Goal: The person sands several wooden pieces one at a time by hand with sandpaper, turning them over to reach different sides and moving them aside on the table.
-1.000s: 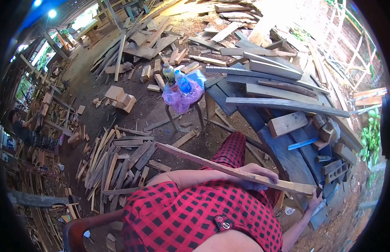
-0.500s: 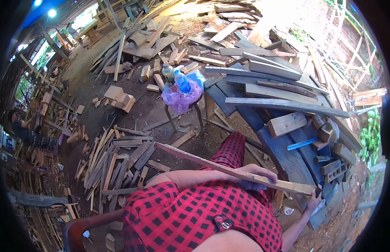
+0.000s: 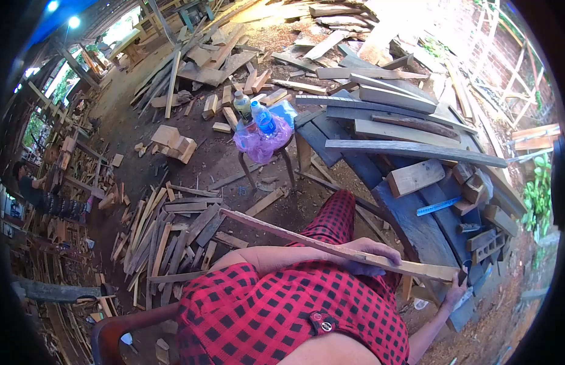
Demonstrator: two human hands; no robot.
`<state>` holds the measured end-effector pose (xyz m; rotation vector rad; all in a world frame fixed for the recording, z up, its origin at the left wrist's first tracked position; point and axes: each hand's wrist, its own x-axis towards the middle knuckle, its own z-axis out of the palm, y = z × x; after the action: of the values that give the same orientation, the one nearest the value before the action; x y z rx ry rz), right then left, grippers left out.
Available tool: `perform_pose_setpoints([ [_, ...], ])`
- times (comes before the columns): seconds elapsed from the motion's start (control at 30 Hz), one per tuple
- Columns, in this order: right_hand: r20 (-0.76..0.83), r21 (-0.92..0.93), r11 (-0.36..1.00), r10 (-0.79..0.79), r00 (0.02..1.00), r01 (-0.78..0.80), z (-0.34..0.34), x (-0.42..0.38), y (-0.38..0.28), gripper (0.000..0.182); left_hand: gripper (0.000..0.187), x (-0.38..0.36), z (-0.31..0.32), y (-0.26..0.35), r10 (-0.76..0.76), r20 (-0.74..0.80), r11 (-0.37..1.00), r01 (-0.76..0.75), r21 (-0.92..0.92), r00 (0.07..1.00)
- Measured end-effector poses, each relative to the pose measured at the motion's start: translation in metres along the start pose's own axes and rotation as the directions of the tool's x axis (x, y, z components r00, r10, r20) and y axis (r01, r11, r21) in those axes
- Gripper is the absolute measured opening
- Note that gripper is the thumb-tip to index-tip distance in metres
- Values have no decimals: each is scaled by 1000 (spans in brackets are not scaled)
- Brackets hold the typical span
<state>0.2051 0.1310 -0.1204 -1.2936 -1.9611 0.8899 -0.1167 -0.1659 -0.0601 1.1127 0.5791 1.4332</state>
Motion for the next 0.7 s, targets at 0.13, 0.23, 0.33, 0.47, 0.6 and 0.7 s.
perform_pose_setpoints([
  [0.13,19,-88,996,-5,1000,6,-2,2,1,43,39,2,2,6,131,-2,940,-123,318,991],
  [0.23,18,-74,997,-28,999,30,-3,3,9,43,39,1,2,5,141,3,938,-134,320,990],
  [0.33,23,-82,996,-39,999,41,-3,1,5,42,38,2,3,5,159,15,931,-155,329,987],
  [0.47,31,-78,997,1,1000,1,-3,1,-2,41,38,-2,-1,-8,-28,-20,1000,28,12,999],
  [0.6,182,147,986,53,982,-81,8,-18,-42,40,35,-4,0,-6,-118,-43,992,120,49,992],
  [0.7,322,121,987,-137,937,102,32,-79,-159,41,34,0,7,3,1,-40,1000,0,31,999],
])
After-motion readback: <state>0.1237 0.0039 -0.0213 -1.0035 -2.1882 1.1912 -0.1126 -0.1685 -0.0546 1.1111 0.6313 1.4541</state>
